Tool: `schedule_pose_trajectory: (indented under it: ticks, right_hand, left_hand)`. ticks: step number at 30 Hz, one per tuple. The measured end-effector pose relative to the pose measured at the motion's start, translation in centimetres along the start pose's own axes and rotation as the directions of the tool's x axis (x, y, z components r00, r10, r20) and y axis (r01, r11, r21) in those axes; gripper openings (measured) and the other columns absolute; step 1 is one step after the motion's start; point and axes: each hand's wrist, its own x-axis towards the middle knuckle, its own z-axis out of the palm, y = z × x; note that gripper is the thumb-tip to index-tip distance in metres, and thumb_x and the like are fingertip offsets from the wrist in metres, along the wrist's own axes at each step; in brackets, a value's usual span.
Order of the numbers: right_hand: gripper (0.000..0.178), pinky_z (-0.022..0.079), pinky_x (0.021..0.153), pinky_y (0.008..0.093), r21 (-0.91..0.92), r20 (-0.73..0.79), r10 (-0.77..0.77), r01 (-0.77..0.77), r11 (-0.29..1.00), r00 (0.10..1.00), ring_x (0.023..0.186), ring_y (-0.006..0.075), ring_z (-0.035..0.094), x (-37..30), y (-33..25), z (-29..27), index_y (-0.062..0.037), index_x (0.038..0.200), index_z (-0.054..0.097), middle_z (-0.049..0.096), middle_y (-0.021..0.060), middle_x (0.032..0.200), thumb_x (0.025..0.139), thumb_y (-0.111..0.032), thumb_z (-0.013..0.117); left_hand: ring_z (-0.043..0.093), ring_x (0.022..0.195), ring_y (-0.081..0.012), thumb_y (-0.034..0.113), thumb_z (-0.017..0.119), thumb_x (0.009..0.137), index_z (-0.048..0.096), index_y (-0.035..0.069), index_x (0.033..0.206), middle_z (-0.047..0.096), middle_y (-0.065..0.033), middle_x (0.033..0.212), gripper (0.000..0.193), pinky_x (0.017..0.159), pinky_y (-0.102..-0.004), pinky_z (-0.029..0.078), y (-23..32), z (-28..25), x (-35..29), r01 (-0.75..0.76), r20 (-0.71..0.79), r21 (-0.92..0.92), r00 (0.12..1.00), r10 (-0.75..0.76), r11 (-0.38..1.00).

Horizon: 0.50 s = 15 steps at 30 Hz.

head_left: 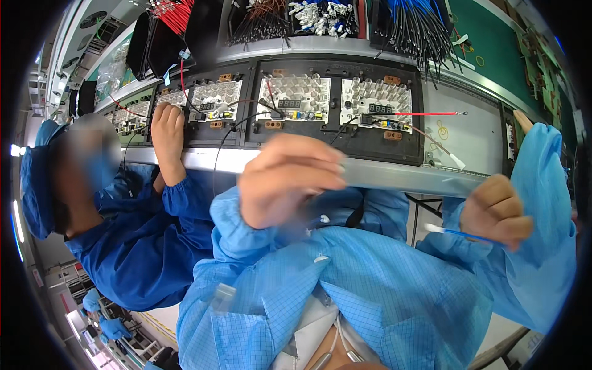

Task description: Manually sort and connect bundles of wires to circuit boards on a production line.

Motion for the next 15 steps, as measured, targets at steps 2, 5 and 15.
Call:
schedule_pose_trajectory:
  ticks: [2,5,15]
  right_hand:
    - [0.035,0.047,0.055,0.0301,0.016,-0.240,0.015,-0.012,1.000,0.971,0.062,0.0219,0.055,-1.2,0.3,-0.6,-0.0058,0.083,0.054,0.057,0.0101,0.071,0.095,-0.036,0.042]
    - [0.036,0.048,0.064,0.0343,-0.201,-0.577,0.173,-0.344,0.917,0.798,0.067,0.0233,0.056,-2.7,2.3,-1.2,-0.0039,0.086,0.054,0.057,0.0104,0.073,0.096,-0.035,0.038]
    - [0.028,0.044,0.067,0.0236,-0.100,-0.345,0.770,-0.836,0.539,0.537,0.071,0.0107,0.054,-3.1,9.2,3.0,0.0016,0.092,0.060,0.057,0.0053,0.076,0.096,-0.023,0.047]
  left_hand:
    - [0.063,0.084,-0.0265,-0.005,0.054,0.075,0.067,-0.001,0.090,0.063,-0.0156,0.089,0.020,0.073,-0.0325,0.050,-1.8,-2.5,-0.2,-0.075,-0.057,-0.003,0.996,0.075,0.997]
    - [0.062,0.084,-0.0262,-0.010,0.055,0.072,0.066,-0.002,0.090,0.063,-0.0156,0.087,0.022,0.075,-0.0317,0.049,-2.1,-4.2,-1.1,0.066,-0.201,0.291,0.979,-0.006,0.954]
    - [0.060,0.074,-0.0224,-0.016,0.058,0.066,0.067,0.000,0.086,0.062,-0.0100,0.077,0.028,0.067,-0.0281,0.047,-3.6,-4.8,-0.9,0.181,-0.328,0.685,0.942,0.076,0.706]
